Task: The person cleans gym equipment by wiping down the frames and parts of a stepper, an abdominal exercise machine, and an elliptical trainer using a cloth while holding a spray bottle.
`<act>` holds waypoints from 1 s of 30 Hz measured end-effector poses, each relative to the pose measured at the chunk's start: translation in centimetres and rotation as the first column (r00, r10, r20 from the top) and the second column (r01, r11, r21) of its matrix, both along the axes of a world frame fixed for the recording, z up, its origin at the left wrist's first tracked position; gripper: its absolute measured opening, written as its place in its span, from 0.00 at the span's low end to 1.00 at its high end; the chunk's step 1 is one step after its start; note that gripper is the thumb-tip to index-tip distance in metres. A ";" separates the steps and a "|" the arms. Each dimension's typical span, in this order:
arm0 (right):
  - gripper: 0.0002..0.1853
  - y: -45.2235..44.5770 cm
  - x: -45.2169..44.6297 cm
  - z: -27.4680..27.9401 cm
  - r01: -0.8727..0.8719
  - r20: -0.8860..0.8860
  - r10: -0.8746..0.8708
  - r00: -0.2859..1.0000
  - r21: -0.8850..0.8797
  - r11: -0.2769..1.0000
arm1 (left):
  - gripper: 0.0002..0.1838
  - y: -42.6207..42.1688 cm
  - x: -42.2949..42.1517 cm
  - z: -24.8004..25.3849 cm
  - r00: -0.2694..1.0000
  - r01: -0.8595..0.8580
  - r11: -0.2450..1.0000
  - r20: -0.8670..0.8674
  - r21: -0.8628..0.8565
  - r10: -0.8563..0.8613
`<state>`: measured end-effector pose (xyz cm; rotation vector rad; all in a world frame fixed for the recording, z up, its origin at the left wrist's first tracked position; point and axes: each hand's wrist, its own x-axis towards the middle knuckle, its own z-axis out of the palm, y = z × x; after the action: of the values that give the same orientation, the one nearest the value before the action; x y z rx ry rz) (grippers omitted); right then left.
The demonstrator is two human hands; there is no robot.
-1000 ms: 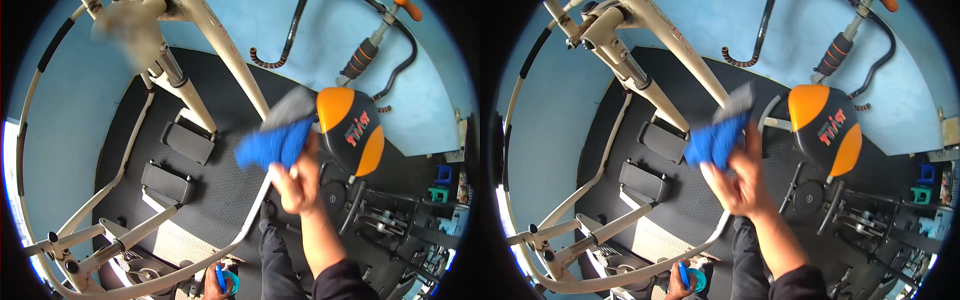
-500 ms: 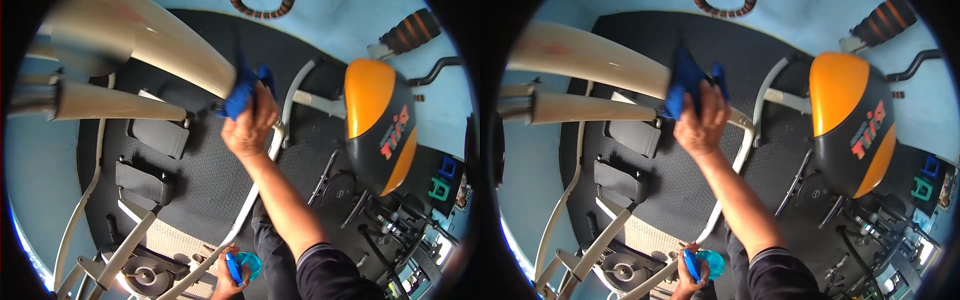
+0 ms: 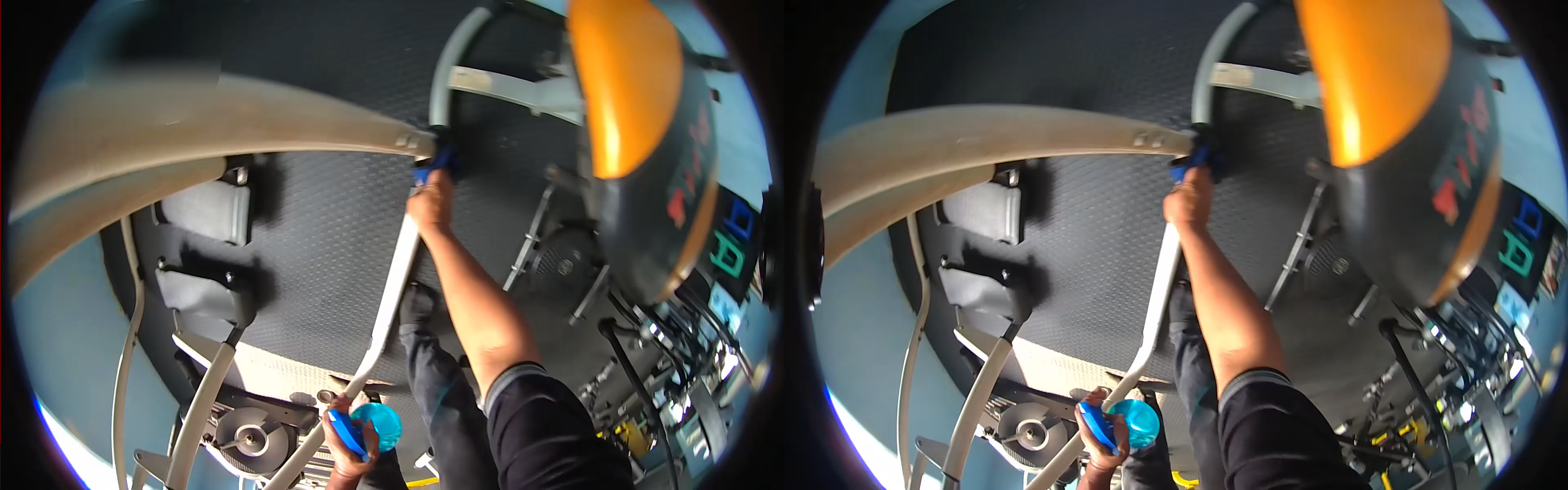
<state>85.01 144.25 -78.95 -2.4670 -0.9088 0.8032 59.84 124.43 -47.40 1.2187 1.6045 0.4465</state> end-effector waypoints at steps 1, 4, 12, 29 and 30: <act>0.18 -0.4 0.4 1.9 -0.095 -0.023 0.093 0.995 -0.104 0.990 | 0.27 0.2 0.0 0.5 1.000 0.022 0.999 0.001 -0.034 -0.022; 0.11 -3.8 0.4 2.8 -0.267 -0.338 0.173 0.925 -0.255 0.929 | 0.32 2.0 0.7 2.2 0.982 0.191 0.980 -0.003 0.051 -0.191; 0.16 -14.9 -3.9 29.6 -0.373 -0.994 0.036 0.102 -0.005 0.928 | 0.31 6.4 -0.5 11.6 0.747 0.653 0.757 0.187 -0.025 -0.638; 0.19 -26.9 -15.0 63.7 -0.231 -0.530 0.556 0.640 0.557 0.798 | 0.31 -1.2 -12.4 38.2 0.606 0.630 0.661 0.274 0.408 -0.747; 0.18 -27.3 -15.7 65.6 -0.309 -0.297 0.608 0.737 0.652 0.693 | 0.32 -1.6 -12.8 39.8 0.588 0.653 0.629 0.241 0.421 -0.772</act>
<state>69.27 116.95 -13.38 -1.4013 -1.3650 1.0734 47.01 122.86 -7.65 1.7531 0.5808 0.3627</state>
